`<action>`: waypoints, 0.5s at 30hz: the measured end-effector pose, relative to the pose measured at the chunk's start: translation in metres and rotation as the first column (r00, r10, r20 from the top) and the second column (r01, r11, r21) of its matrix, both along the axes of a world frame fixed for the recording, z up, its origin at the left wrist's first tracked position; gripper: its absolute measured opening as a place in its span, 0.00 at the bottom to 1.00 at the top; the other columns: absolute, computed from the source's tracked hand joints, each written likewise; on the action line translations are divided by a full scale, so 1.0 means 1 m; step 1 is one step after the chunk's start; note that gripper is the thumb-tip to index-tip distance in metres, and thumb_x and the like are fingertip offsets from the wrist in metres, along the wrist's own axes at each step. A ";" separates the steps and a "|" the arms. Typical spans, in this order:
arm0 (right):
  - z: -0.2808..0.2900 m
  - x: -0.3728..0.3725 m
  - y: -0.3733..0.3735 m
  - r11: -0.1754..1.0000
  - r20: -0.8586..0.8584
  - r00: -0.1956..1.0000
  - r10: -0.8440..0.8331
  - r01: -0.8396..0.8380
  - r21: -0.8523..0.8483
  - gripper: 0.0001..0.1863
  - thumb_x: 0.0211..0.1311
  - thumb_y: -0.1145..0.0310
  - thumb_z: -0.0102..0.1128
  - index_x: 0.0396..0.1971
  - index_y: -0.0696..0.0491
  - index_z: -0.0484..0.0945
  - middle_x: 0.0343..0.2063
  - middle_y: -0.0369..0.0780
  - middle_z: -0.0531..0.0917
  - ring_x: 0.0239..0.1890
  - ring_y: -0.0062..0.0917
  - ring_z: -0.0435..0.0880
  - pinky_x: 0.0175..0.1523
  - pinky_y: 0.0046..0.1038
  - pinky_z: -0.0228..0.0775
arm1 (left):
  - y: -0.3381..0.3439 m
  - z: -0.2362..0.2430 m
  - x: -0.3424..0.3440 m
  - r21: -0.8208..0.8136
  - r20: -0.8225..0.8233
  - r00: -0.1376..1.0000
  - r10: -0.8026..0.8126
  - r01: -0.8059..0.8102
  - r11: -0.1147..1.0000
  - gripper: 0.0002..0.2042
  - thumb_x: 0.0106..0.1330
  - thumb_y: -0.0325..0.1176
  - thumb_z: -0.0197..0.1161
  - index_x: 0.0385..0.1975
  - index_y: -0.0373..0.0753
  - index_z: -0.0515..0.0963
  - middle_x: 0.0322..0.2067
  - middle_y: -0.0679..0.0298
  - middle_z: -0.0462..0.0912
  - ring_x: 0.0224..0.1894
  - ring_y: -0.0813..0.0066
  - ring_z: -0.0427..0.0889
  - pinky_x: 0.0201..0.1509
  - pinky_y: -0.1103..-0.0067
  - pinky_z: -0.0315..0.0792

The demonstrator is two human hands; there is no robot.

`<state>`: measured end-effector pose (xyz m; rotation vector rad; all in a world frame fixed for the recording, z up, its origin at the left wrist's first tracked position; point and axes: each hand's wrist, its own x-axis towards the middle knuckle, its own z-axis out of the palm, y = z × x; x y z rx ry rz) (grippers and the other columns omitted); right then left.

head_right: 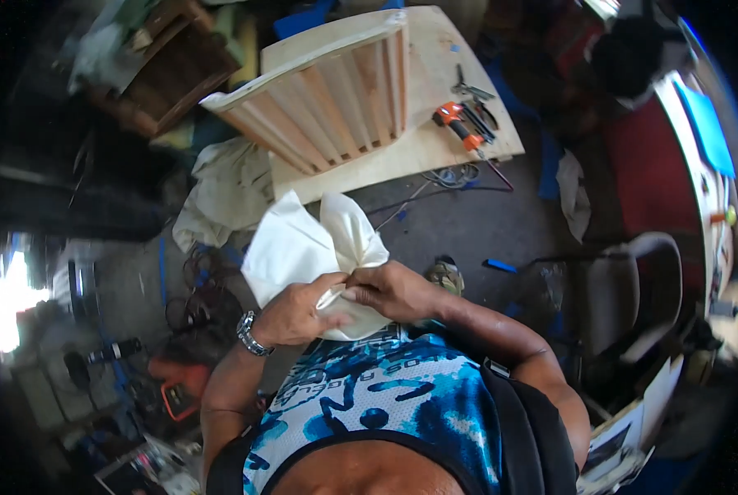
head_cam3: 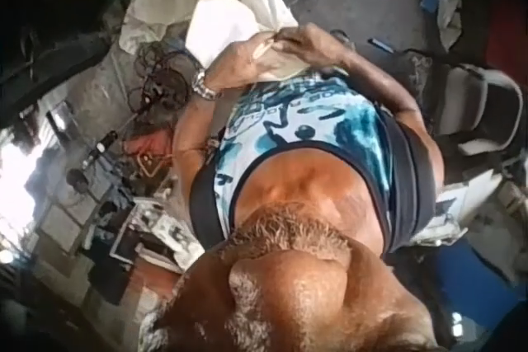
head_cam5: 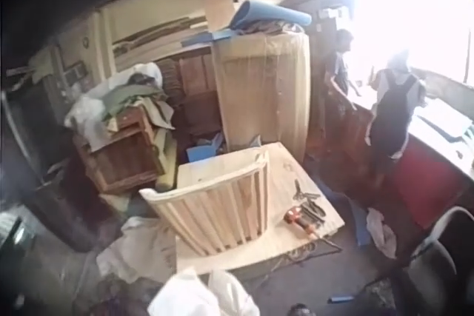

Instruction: Attaching fabric to a furniture component using a pneumatic stapler and trimming excess with scissors.

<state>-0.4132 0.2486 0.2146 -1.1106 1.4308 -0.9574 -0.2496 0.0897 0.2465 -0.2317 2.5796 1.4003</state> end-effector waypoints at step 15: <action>-0.159 -0.199 0.010 0.982 -0.851 0.496 -0.174 0.147 -0.115 0.09 0.49 0.66 0.56 0.32 0.46 0.81 0.25 0.44 0.82 0.30 0.42 0.83 0.35 0.43 0.76 | -0.017 0.145 0.151 -0.535 -0.755 0.429 0.496 -0.841 -0.086 0.13 0.68 0.29 0.51 0.45 0.31 0.79 0.42 0.55 0.83 0.40 0.69 0.81 0.45 0.72 0.74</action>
